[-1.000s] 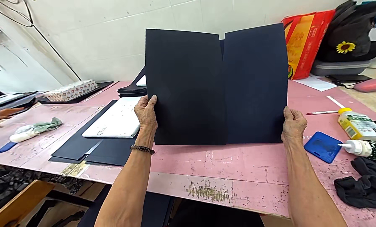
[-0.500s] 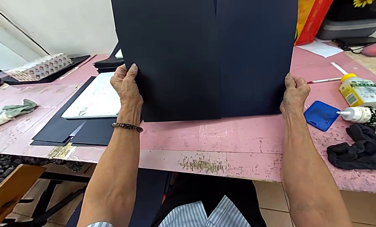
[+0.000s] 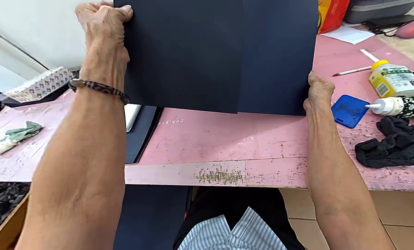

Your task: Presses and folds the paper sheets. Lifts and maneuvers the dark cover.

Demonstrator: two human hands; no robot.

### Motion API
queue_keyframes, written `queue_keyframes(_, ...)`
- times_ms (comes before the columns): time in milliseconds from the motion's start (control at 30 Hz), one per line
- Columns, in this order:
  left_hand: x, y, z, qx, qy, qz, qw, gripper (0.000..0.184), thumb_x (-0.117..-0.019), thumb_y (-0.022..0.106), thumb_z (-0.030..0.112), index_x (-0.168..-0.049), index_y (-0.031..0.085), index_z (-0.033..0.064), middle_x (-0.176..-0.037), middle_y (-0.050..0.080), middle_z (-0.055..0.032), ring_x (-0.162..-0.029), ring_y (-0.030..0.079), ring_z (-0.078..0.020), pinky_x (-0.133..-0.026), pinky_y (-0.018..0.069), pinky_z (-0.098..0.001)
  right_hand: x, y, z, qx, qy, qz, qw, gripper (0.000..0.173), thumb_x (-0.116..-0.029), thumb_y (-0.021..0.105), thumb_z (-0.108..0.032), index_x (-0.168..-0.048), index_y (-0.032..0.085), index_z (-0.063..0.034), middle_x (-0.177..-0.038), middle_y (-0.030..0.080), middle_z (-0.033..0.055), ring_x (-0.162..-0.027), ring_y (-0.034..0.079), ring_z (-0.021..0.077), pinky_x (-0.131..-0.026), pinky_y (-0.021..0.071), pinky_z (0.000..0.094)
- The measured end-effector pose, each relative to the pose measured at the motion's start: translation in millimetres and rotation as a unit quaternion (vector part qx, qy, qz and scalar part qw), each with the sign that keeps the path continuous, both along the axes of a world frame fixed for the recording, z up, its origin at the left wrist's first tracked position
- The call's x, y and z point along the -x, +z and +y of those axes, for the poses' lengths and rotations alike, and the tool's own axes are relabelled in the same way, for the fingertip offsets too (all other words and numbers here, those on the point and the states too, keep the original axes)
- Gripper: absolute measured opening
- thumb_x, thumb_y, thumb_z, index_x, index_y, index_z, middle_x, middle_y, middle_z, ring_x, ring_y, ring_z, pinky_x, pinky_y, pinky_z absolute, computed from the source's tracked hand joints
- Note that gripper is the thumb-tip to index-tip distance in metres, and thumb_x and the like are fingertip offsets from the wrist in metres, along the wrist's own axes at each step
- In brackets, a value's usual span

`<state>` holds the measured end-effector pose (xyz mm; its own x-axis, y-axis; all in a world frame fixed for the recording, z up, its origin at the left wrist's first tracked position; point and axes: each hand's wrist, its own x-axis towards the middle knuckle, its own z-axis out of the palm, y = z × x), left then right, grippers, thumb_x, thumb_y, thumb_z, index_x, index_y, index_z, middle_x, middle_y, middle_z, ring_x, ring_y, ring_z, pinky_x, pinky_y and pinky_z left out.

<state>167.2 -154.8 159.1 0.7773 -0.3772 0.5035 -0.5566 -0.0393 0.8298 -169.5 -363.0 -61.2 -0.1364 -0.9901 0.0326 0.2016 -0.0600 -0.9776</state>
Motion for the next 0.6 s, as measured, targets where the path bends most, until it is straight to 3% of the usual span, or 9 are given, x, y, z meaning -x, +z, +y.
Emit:
queue_keyframes(67, 12, 16, -5, -0.007, -0.004, -0.024, 1.000, 0.019, -0.0862, 0.071, 0.008, -0.097, 0.058, 0.0161, -0.090, 0.062, 0.0087, -0.084, 0.063, 0.0010, -0.074, 0.0550, -0.0209, 1, 1, 0, -0.014, -0.005, -0.016, 1.000, 0.028, -0.1040, 0.060, -0.027, -0.101, 0.065, 0.0009, -0.095, 0.062, 0.0075, -0.087, 0.060, 0.0118, -0.083, 0.0504, 0.0339)
queue_keyframes(200, 13, 33, -15, -0.017, -0.014, -0.059, 0.998, 0.027, -0.0849, 0.074, 0.013, -0.109, 0.062, 0.0149, -0.103, 0.062, 0.0059, -0.095, 0.060, -0.0016, -0.083, 0.0518, -0.0243, 4, 3, 0, -0.031, -0.016, -0.030, 0.999, 0.029, -0.1040, 0.060, -0.026, -0.098, 0.064, 0.0012, -0.094, 0.062, 0.0092, -0.087, 0.059, 0.0141, -0.082, 0.0497, 0.0356)
queue_keyframes(433, 0, 40, -27, -0.020, -0.036, -0.087, 0.995, 0.028, -0.0796, 0.079, 0.019, -0.102, 0.062, 0.0167, -0.099, 0.061, 0.0075, -0.093, 0.058, -0.0014, -0.083, 0.0491, -0.0239, 12, 6, -1, -0.039, -0.033, -0.040, 0.998, 0.028, -0.1033, 0.062, -0.025, -0.097, 0.066, 0.0017, -0.096, 0.063, 0.0108, -0.089, 0.059, 0.0155, -0.083, 0.0482, 0.0370)
queue_keyframes(500, 5, 38, -23, -0.012, -0.048, -0.090, 0.995, 0.024, -0.0814, 0.078, 0.018, -0.100, 0.063, 0.0172, -0.096, 0.062, 0.0092, -0.091, 0.059, 0.0005, -0.081, 0.0499, -0.0217, 11, 6, 1, -0.043, -0.029, -0.048, 0.998, 0.031, -0.1030, 0.062, -0.027, -0.105, 0.066, 0.0034, -0.103, 0.064, 0.0147, -0.095, 0.061, 0.0197, -0.086, 0.0500, 0.0400)
queue_keyframes(600, 16, 28, -21, 0.004, -0.139, -0.067, 0.988, 0.022, -0.0906, 0.072, 0.029, -0.109, 0.064, 0.0186, -0.097, 0.065, 0.0111, -0.087, 0.062, 0.0004, -0.078, 0.0542, -0.0229, 12, 10, 10, -0.056, -0.018, -0.051, 0.997, 0.044, -0.1025, 0.061, -0.028, -0.129, 0.059, 0.0073, -0.128, 0.060, 0.0257, -0.117, 0.060, 0.0324, -0.099, 0.0498, 0.0498)
